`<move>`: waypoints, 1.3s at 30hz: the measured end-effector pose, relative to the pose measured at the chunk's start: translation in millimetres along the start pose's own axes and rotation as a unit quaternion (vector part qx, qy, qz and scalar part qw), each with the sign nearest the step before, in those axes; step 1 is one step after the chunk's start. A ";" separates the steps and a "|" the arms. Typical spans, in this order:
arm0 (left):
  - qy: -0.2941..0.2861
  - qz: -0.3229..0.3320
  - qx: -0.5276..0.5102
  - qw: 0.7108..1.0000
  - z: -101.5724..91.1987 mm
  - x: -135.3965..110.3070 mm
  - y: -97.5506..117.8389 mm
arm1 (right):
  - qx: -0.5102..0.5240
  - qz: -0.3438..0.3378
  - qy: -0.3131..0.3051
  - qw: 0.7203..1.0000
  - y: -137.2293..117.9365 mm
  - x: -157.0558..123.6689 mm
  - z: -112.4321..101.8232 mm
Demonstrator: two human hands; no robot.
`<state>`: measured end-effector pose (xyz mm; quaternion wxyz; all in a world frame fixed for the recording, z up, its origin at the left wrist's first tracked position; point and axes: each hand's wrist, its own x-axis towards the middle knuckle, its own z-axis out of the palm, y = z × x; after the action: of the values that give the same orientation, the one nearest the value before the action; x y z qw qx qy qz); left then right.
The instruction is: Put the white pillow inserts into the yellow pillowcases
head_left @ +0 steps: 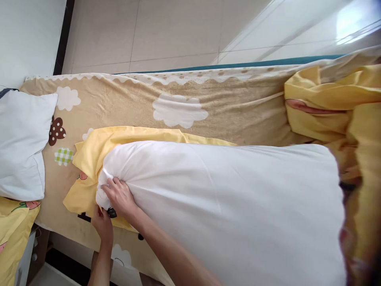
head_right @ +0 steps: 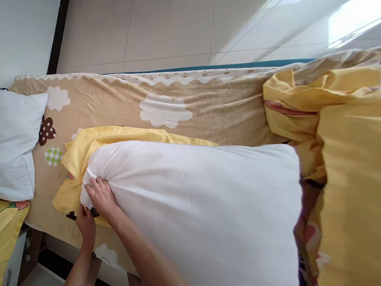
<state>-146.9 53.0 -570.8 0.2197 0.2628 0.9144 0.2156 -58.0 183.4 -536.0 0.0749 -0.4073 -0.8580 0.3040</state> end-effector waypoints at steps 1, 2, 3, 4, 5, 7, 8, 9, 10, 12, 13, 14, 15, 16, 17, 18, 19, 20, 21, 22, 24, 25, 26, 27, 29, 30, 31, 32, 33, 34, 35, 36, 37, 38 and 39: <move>-0.023 -0.010 -0.050 0.998 -1.0 -6.7 3.1 | 0.013 0.012 -0.010 1.000 -2.0 4.1 -3.5; -0.046 -0.023 -0.097 0.994 -2.4 -13.1 6.2 | 0.023 0.020 -0.018 0.999 -4.1 6.6 -5.1; -0.063 -0.035 -0.137 0.988 -4.4 -18.7 9.5 | 0.031 0.026 -0.022 0.999 -6.4 7.2 -4.9; -0.069 -0.045 -0.169 0.982 -6.9 -23.1 12.6 | 0.037 0.029 -0.022 0.999 -8.6 5.6 -3.1; -0.061 -0.051 -0.192 0.978 -9.9 -26.5 15.3 | 0.043 0.030 -0.019 0.998 -10.5 1.8 0.1; -0.025 -0.055 -0.213 0.975 -17.4 -31.1 18.0 | 0.056 0.012 -0.023 0.998 -12.5 -10.9 8.6; -0.011 -0.053 -0.211 0.976 -21.3 -33.2 17.7 | 0.060 -0.014 -0.036 0.997 -12.6 -18.2 13.1; -0.004 -0.048 -0.200 0.979 -25.1 -36.0 16.3 | 0.059 -0.050 -0.054 0.996 -12.2 -24.9 17.1; -0.006 -0.040 -0.183 0.982 -28.2 -39.7 14.1 | 0.053 -0.092 -0.075 0.992 -11.7 -29.9 20.4; -0.031 -0.023 -0.155 0.987 -32.2 -50.0 9.1 | 0.041 -0.158 -0.116 0.980 -11.0 -31.6 23.7; -0.047 -0.019 -0.148 0.988 -32.9 -55.9 7.1 | 0.040 -0.169 -0.128 0.976 -11.2 -27.9 23.6; -0.062 -0.017 -0.146 0.987 -33.0 -61.8 5.8 | 0.045 -0.168 -0.135 0.975 -11.8 -21.7 22.6; -0.074 -0.016 -0.150 0.986 -32.5 -66.9 5.2 | 0.052 -0.160 -0.138 0.976 -12.8 -13.7 21.1; -0.087 -0.016 -0.156 0.984 -31.8 -70.9 5.3 | 0.062 -0.149 -0.136 0.977 -14.1 -5.1 19.5; -0.096 -0.016 -0.165 0.982 -31.0 -73.3 5.7 | 0.070 -0.141 -0.130 0.979 -15.7 2.8 18.6; -0.101 -0.018 -0.172 0.980 -30.6 -74.1 6.1 | 0.075 -0.139 -0.120 0.980 -17.4 9.1 18.8; -0.105 -0.021 -0.176 0.979 -30.6 -73.3 6.1 | 0.081 -0.141 -0.106 0.981 -19.4 12.9 20.5; -0.105 -0.029 -0.178 0.978 -31.4 -71.2 5.5 | 0.086 -0.151 -0.091 0.981 -21.5 13.9 23.6; -0.102 -0.039 -0.174 0.979 -33.2 -68.1 4.4 | 0.091 -0.165 -0.079 0.979 -23.9 11.8 27.4; -0.095 -0.049 -0.165 0.980 -36.2 -64.1 2.9 | 0.093 -0.182 -0.072 0.976 -26.6 6.8 30.8; -0.072 -0.068 -0.136 0.986 -45.5 -54.4 0.1 | 0.091 -0.214 -0.071 0.970 -31.7 -9.8 31.2; -0.056 -0.075 -0.113 0.989 -51.2 -48.9 -0.4 | 0.092 -0.223 -0.070 0.968 -33.0 -19.9 25.7; -0.042 -0.078 -0.079 0.993 -57.1 -42.7 0.1 | 0.101 -0.229 -0.069 0.966 -32.4 -29.8 15.3; -0.034 -0.077 -0.036 0.996 -62.6 -35.6 1.8 | 0.119 -0.234 -0.065 0.963 -28.6 -38.4 0.4; -0.015 -0.044 0.048 0.998 -70.6 -17.2 9.0 | 0.166 -0.219 -0.038 0.961 -9.0 -47.0 -39.0; -0.002 -0.013 0.079 0.997 -72.5 -5.4 14.8 | 0.184 -0.187 -0.017 0.965 7.1 -45.9 -59.9; 0.014 0.026 0.096 0.995 -72.9 8.3 22.0 | 0.182 -0.122 0.011 0.976 26.2 -41.2 -79.1; 0.030 0.070 0.107 0.991 -71.9 23.6 31.1 | 0.158 -0.026 0.037 0.986 47.0 -33.7 -94.8; 0.040 0.117 0.119 0.985 -69.7 40.1 42.3 | 0.120 0.077 0.041 0.989 67.3 -24.8 -106.1; 0.043 0.164 0.141 0.975 -66.6 56.9 55.6 | 0.088 0.163 0.013 0.983 85.3 -15.7 -112.5; 0.035 0.209 0.175 0.961 -62.9 73.1 70.9 | 0.063 0.223 -0.026 0.972 99.5 -7.7 -114.4; 0.024 0.251 0.218 0.943 -58.8 88.0 87.9 | 0.051 0.252 -0.069 0.964 108.8 -1.7 -112.8; 0.006 0.290 0.270 0.918 -54.5 100.8 105.7 | 0.051 0.257 -0.104 0.959 112.9 1.8 -108.8; -0.018 0.322 0.326 0.889 -50.1 111.3 123.3 | 0.058 0.245 -0.124 0.960 112.5 2.8 -103.8; -0.044 0.345 0.383 0.856 -45.6 119.6 139.8 | 0.066 0.229 -0.130 0.963 108.4 1.9 -98.9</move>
<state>-208.0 216.5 -497.0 0.0529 0.6339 0.7649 -0.1013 48.8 282.7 -519.8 -0.0819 -0.5442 -0.7222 0.4190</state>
